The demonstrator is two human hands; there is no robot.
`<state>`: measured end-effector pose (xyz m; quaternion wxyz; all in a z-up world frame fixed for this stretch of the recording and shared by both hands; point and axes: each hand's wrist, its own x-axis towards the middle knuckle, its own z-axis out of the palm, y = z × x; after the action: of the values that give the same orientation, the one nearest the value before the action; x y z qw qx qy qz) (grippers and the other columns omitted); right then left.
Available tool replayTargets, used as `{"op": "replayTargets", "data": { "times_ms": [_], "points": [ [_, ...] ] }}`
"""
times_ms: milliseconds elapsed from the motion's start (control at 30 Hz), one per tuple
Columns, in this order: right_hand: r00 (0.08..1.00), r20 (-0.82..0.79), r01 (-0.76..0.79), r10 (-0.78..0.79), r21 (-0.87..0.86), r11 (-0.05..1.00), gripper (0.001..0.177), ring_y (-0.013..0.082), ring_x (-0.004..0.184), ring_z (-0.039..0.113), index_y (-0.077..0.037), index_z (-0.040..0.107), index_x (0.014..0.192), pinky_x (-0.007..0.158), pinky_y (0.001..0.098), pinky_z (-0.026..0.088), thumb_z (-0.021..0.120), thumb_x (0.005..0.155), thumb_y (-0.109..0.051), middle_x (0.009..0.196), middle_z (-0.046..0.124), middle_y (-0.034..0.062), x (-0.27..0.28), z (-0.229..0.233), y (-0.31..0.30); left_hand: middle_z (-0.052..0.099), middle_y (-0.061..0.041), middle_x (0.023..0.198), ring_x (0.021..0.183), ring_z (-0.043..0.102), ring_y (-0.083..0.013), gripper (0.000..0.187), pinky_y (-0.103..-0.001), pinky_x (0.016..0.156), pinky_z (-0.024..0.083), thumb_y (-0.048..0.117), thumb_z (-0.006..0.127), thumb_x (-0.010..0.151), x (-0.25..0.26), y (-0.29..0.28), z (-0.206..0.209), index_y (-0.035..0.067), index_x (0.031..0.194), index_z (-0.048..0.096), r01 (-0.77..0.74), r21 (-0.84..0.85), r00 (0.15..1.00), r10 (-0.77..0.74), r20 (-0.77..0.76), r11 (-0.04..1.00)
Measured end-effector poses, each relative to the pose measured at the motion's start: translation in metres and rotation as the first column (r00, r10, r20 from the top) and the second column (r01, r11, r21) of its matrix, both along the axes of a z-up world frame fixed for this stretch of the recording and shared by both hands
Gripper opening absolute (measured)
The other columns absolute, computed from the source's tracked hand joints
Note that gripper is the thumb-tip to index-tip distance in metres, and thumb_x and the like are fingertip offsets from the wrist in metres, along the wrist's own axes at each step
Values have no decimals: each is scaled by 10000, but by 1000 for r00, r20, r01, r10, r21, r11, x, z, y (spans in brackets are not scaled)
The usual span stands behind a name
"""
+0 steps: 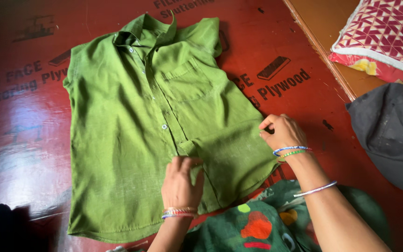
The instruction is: The person folds a green short-sleeved shirt on a red plywood surface, aligning the sleeves and hem before folding it into a compact rectangle. They then fold a white sleeveless top using a similar method.
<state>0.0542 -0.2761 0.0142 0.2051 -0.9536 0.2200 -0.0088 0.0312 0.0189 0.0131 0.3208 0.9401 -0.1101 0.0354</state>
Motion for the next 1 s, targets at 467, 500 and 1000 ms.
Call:
{"op": "replayTargets", "data": {
  "times_ms": [467, 500, 1000],
  "points": [
    [711, -291, -468, 640, 484, 740, 365, 180, 771, 732, -145, 747, 962, 722, 338, 577, 862, 735, -407, 795, 750, 37, 4, 19, 98, 761, -30, 939, 841, 738, -183, 531, -339, 818, 596, 89, 807, 725, 142, -9, -39, 301, 1206, 733, -299, -209, 856, 165, -489, 931],
    [662, -325, -524, 676, 444, 727, 418, 209, 801, 719, -156, 720, 992, 753, 367, 559, 877, 699, -410, 803, 734, 38, -2, 20, 110, 767, -18, 923, 814, 749, -171, 504, -325, 801, 610, 44, 782, 724, 147, -8, -42, 305, 1155, 780, -279, -268, 874, 128, -469, 922],
    [597, -262, -645, 758, 405, 648, 184, 328, 804, 739, -94, 740, 824, 808, 407, 582, 771, 715, -238, 791, 742, 141, -15, 31, 134, 652, -61, 1199, 1008, 687, -294, 492, -392, 866, 570, -83, 696, 741, 134, 2, -26, 240, 1100, 787, 31, -156, 999, -30, 14, 987]
  ]
}}
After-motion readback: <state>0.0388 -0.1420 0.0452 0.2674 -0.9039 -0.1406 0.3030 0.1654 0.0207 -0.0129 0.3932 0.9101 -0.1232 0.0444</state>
